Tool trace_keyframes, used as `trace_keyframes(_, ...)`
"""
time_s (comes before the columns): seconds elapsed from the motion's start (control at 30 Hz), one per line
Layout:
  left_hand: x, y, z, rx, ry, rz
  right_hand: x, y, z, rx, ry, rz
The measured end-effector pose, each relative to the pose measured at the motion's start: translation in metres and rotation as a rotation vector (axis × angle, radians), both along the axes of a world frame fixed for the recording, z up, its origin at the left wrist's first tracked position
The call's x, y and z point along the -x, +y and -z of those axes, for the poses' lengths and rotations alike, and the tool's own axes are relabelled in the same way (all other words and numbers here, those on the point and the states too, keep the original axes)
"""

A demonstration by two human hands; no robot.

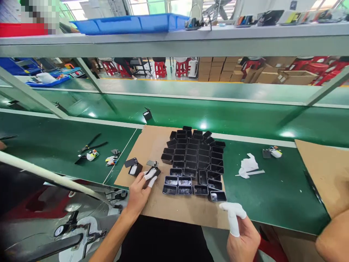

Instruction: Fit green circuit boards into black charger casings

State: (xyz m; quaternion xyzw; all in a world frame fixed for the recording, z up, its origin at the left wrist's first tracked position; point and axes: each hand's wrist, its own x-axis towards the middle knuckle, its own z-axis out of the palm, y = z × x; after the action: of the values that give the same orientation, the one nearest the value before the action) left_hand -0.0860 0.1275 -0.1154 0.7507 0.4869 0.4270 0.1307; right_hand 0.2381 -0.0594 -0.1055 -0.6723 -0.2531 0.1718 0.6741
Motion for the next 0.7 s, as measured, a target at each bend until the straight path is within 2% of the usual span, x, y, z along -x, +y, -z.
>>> trace_keyframes(0.3, -0.001, -0.009, 0.012, -0.059, -0.078, -0.033, -0.027, 0.007, 0.010, -0.083, -0.108, 0.273)
trace_keyframes(0.7, -0.003, -0.011, 0.005, -0.101, -0.005, -0.011, -0.051, 0.017, 0.037, -0.019, -0.103, 0.324)
